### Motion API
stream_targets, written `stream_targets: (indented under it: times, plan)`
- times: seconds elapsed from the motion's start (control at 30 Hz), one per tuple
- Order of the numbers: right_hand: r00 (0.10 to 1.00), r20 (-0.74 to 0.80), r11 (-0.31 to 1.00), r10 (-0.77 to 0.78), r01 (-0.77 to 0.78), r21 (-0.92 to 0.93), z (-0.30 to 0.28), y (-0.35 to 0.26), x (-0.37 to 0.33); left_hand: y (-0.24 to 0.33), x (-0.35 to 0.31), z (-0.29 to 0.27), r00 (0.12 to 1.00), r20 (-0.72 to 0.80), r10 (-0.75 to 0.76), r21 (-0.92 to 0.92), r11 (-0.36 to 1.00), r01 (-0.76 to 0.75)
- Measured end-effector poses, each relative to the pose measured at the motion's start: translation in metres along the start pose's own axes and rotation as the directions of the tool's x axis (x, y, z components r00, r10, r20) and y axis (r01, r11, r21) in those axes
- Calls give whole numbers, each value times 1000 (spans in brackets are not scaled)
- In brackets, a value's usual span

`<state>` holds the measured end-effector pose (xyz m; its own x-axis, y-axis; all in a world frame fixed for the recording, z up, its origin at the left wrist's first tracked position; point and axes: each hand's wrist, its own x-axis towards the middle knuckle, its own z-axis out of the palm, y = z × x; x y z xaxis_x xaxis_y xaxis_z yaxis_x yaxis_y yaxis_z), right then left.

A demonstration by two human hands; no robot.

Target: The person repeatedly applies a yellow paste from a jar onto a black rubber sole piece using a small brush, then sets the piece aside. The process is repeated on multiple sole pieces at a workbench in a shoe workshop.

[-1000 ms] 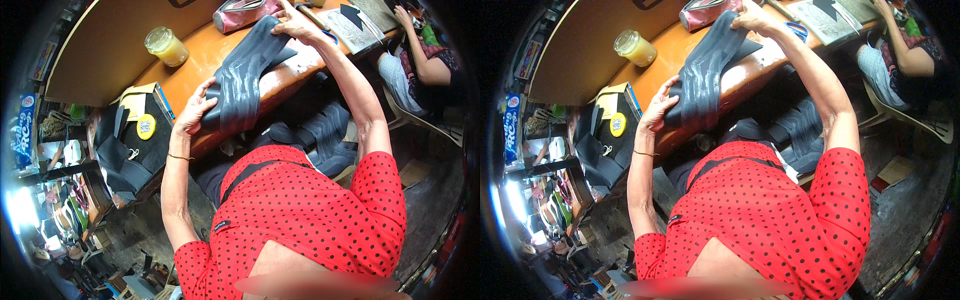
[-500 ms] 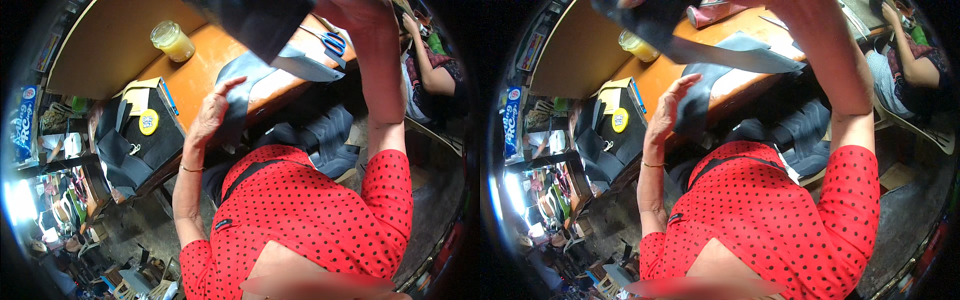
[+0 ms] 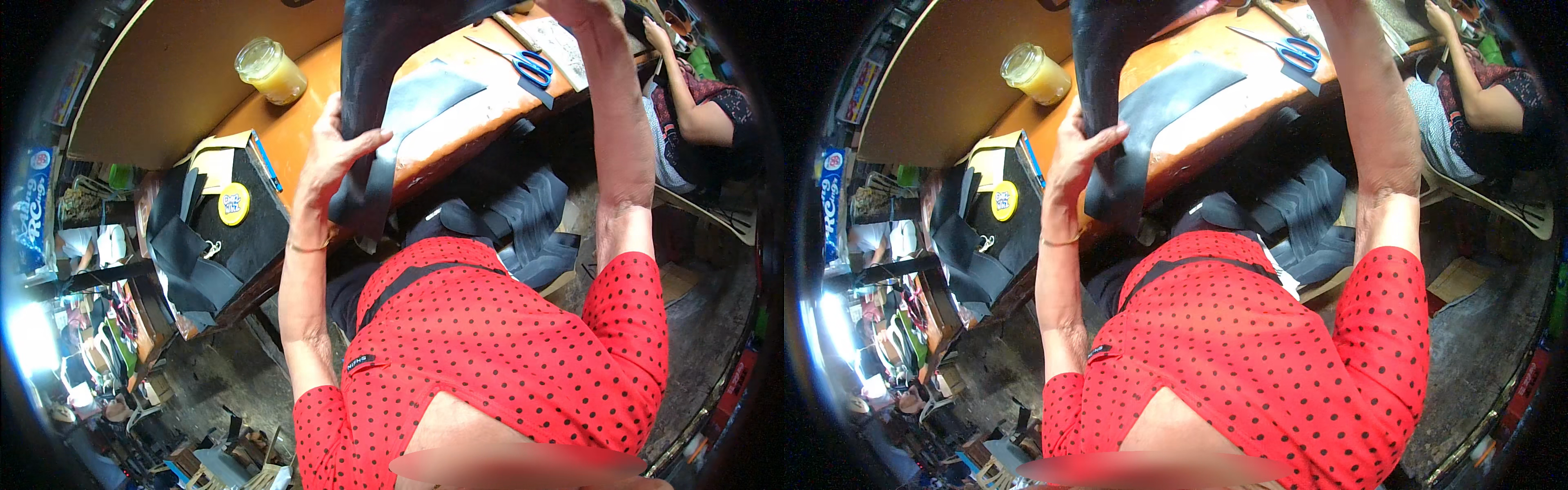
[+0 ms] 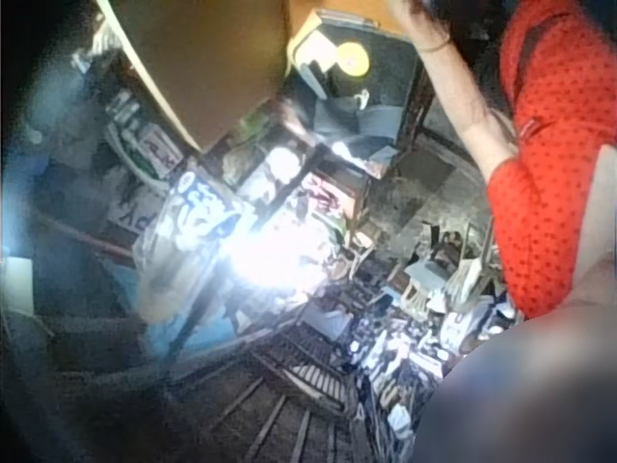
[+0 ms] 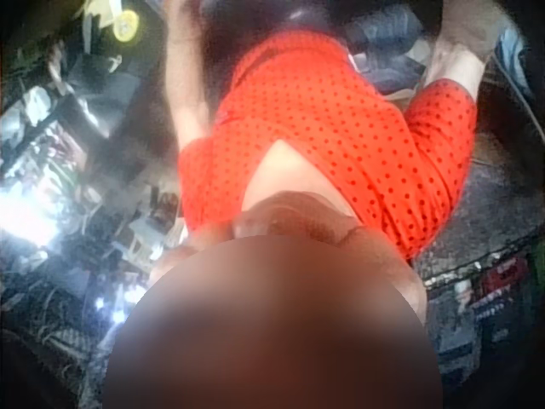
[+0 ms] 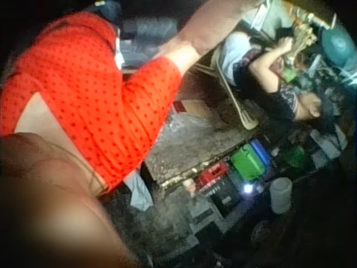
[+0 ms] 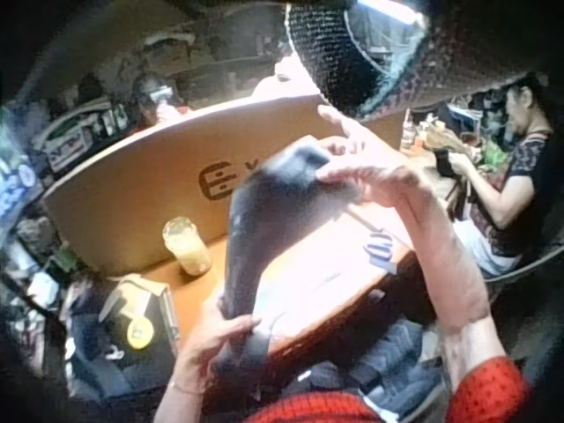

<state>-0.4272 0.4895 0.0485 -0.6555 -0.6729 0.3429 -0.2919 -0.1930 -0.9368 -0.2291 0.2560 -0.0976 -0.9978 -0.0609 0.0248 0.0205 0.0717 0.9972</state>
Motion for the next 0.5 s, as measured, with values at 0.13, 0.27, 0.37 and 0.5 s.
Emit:
stream_targets:
  times: [0.13, 0.27, 0.37, 0.5]
  plan:
    - [999, -42, 983, -5, -2, -181, -9, 73, -14, 15, -43, 11, 971, -191, -143, 411, 887, 212]
    - [969, -175, 649, 176, -248, -719, 10, 136, -37, 5, -68, 27, 947, -304, -106, 758, 575, 307]
    - [989, -139, 372, -56, -109, -922, 21, 165, -50, -13, -72, 28, 944, -323, -63, 855, 410, 319]
    - [992, -116, 419, 56, -129, -899, 20, 184, -56, -29, -75, 11, 943, -326, -69, 870, 369, 328]
